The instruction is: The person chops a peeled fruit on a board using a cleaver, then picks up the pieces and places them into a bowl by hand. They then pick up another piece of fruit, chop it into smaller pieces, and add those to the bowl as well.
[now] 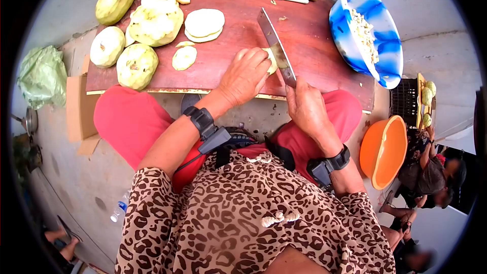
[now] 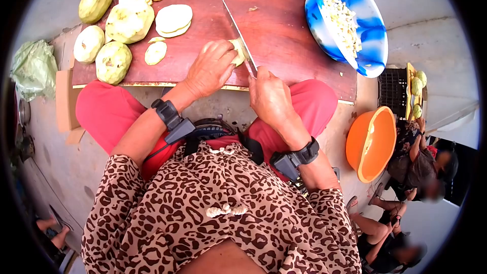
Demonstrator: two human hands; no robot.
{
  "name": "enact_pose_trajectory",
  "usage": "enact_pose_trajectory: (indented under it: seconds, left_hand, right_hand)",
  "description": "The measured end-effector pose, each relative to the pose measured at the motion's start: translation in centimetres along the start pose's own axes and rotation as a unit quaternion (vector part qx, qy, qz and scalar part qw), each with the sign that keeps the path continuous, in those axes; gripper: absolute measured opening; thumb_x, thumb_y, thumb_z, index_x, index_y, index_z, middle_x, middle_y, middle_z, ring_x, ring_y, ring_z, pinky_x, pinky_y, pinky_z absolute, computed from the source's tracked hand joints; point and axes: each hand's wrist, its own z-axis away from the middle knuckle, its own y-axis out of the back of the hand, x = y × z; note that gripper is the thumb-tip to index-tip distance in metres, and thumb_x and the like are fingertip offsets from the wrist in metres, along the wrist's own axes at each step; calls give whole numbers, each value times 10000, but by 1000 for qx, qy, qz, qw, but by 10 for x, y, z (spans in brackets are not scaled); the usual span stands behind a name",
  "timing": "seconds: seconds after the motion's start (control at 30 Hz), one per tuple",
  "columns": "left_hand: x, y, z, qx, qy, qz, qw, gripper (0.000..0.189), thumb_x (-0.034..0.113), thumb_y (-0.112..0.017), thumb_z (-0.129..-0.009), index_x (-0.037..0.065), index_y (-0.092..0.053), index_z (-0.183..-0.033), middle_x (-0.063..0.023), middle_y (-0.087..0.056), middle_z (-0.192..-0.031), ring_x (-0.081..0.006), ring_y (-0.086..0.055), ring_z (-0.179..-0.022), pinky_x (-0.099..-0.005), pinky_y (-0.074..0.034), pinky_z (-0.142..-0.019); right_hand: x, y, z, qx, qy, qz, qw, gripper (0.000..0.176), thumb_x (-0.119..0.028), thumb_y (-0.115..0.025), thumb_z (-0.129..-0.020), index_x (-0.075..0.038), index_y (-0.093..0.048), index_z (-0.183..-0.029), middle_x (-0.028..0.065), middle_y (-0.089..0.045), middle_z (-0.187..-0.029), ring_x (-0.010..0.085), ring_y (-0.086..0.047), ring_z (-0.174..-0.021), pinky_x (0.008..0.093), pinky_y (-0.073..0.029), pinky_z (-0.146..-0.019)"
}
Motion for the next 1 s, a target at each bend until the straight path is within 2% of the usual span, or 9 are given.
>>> enact_pose_trajectory:
  seconds: [0.33,0.43,0.63,0.73,0.87,1.0]
  left_hand:
    - [-3,-3,1,-2,-10,-12,1000,289,105,-629,-813,16,-601,-1086,-134,-559,-1146,-304,-532,-1106,-446,-390,-974]
    - [-3,-2,0,-1,-9,-11,1000,292,102,-628,-812,16,-601,-1090,-129,-563,-1147,-303,-535,-1104,-445,-391,-974]
    - [-1,-2,-1,-7,-1,-6,1000,302,98,-626,-810,13,-603,-1098,-133,-566,-1158,-307,-536,-1109,-446,-397,-970]
    - [-2,-2,-1,-19,2,0,1000,325,96,-625,-805,7,-603,-1117,-138,-569,-1175,-312,-535,-1113,-444,-403,-968]
    - [-2,0,-2,-21,-7,14,1000,348,87,-622,-795,-6,-599,-1129,-155,-566,-1186,-328,-526,-1139,-450,-397,-990]
    - [-3,1,2,0,-18,21,1000,357,79,-625,-785,-18,-593,-1126,-173,-559,-1184,-345,-512,-1167,-460,-387,-1010]
  right_hand:
    - [-18,24,8,-63,-22,24,998,225,-148,-586,-920,24,-465,-838,290,-593,-635,475,-615,-619,531,-489,-549]
    - [-20,32,8,-77,-40,12,996,181,-102,-580,-920,43,-483,-872,301,-573,-656,495,-590,-666,530,-449,-567]
    - [-16,39,1,-109,-23,11,994,216,-109,-580,-923,71,-484,-851,308,-569,-638,501,-590,-654,533,-451,-558]
    - [-14,22,-8,-107,-27,21,994,233,-160,-562,-933,41,-478,-852,292,-609,-654,470,-634,-643,531,-512,-580]
    - [1,-4,-2,-38,4,41,998,216,-155,-576,-926,22,-475,-856,277,-621,-667,453,-641,-640,516,-517,-580]
    - [2,-6,-1,-22,7,17,1000,218,-156,-586,-922,23,-479,-860,285,-627,-717,459,-636,-665,517,-512,-595]
